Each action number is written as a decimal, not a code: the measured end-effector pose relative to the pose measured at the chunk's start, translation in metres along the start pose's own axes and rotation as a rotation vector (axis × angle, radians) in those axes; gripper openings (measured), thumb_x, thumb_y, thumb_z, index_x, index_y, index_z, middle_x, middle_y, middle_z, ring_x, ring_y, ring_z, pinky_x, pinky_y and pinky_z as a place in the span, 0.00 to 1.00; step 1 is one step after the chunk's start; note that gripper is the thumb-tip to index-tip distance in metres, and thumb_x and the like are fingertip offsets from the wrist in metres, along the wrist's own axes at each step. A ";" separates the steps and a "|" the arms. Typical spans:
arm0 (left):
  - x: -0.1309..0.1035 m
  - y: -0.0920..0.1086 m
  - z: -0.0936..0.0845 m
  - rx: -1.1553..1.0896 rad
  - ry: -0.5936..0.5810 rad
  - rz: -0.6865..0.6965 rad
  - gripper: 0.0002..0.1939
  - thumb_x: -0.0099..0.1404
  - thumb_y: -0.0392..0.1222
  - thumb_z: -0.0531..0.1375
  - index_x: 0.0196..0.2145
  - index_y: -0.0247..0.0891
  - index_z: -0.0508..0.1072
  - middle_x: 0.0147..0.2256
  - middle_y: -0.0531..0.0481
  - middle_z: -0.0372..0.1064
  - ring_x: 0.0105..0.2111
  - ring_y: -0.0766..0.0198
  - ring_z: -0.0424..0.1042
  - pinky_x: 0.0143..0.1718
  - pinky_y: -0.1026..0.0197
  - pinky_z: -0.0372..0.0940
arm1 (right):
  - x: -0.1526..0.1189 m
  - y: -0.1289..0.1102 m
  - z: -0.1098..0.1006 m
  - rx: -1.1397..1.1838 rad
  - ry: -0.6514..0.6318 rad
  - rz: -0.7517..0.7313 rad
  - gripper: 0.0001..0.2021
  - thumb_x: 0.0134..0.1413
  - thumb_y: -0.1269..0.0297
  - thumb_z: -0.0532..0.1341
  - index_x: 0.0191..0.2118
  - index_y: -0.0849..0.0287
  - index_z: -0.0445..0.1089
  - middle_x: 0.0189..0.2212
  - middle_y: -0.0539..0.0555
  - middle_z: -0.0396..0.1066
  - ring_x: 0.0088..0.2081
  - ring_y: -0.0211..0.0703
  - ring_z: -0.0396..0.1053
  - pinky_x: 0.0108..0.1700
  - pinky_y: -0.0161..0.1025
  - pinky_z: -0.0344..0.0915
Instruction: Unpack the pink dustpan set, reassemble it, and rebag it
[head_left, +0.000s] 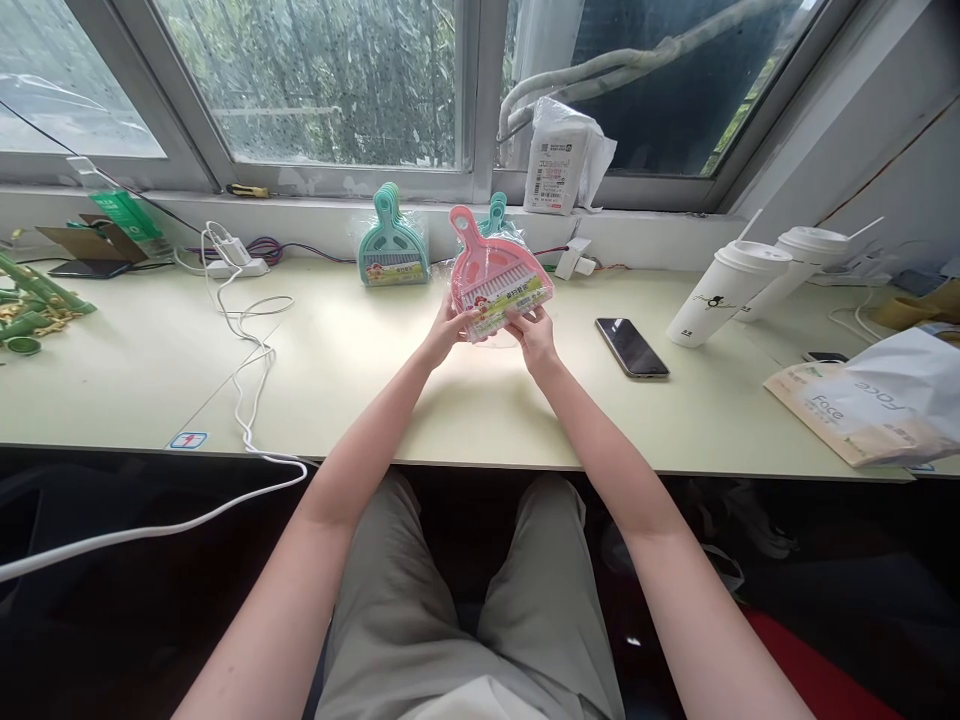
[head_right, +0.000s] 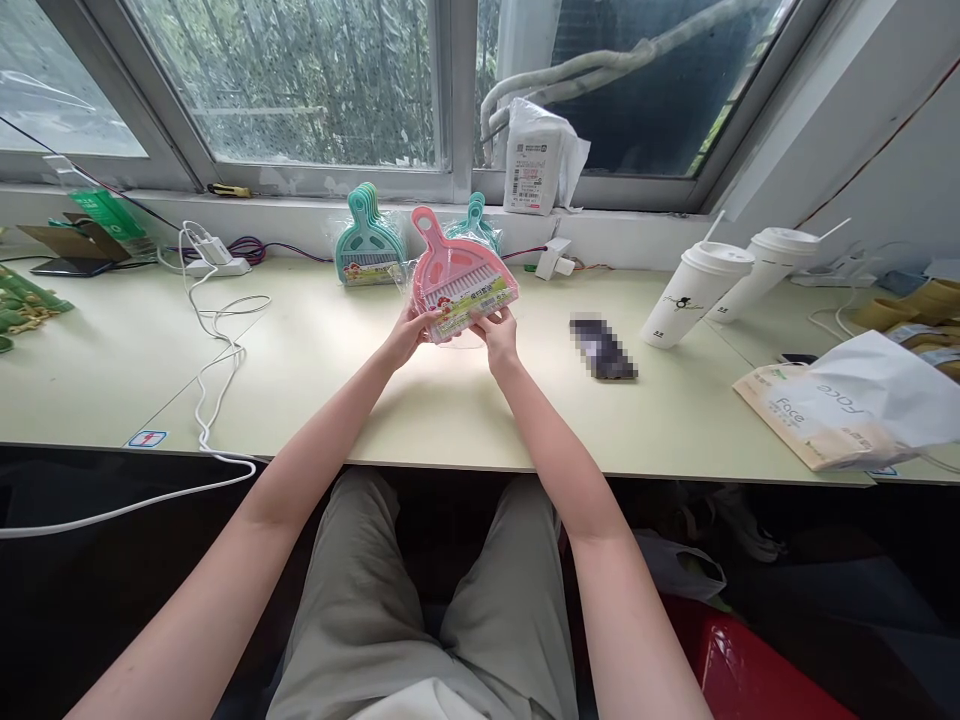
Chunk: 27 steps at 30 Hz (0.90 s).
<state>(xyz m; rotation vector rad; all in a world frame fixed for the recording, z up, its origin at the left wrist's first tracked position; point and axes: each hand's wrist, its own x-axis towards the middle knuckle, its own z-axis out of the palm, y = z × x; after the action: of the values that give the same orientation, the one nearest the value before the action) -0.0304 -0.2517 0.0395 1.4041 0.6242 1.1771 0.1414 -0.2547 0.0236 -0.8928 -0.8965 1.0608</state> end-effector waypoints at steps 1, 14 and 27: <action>0.000 0.000 0.000 0.008 -0.001 -0.001 0.45 0.57 0.49 0.65 0.68 0.51 0.50 0.52 0.43 0.72 0.38 0.52 0.79 0.41 0.47 0.74 | 0.000 0.000 0.000 -0.004 0.000 -0.005 0.26 0.41 0.60 0.74 0.45 0.55 0.65 0.48 0.56 0.75 0.51 0.47 0.74 0.53 0.45 0.75; 0.011 -0.012 -0.010 0.086 0.097 0.002 0.39 0.51 0.49 0.67 0.60 0.42 0.63 0.51 0.42 0.73 0.53 0.41 0.71 0.47 0.44 0.70 | -0.001 0.009 0.003 0.009 0.040 0.031 0.23 0.42 0.61 0.73 0.43 0.56 0.65 0.48 0.56 0.74 0.51 0.44 0.75 0.53 0.42 0.75; 0.016 -0.021 -0.014 0.090 0.047 0.089 0.39 0.54 0.52 0.66 0.60 0.40 0.62 0.52 0.40 0.72 0.52 0.44 0.72 0.47 0.47 0.70 | -0.004 0.009 0.006 0.111 0.039 0.074 0.23 0.41 0.68 0.72 0.44 0.56 0.64 0.46 0.55 0.76 0.49 0.44 0.75 0.54 0.42 0.74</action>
<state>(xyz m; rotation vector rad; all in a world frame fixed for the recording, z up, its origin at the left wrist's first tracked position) -0.0318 -0.2273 0.0227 1.4965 0.6610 1.2689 0.1322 -0.2556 0.0170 -0.8566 -0.7695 1.1422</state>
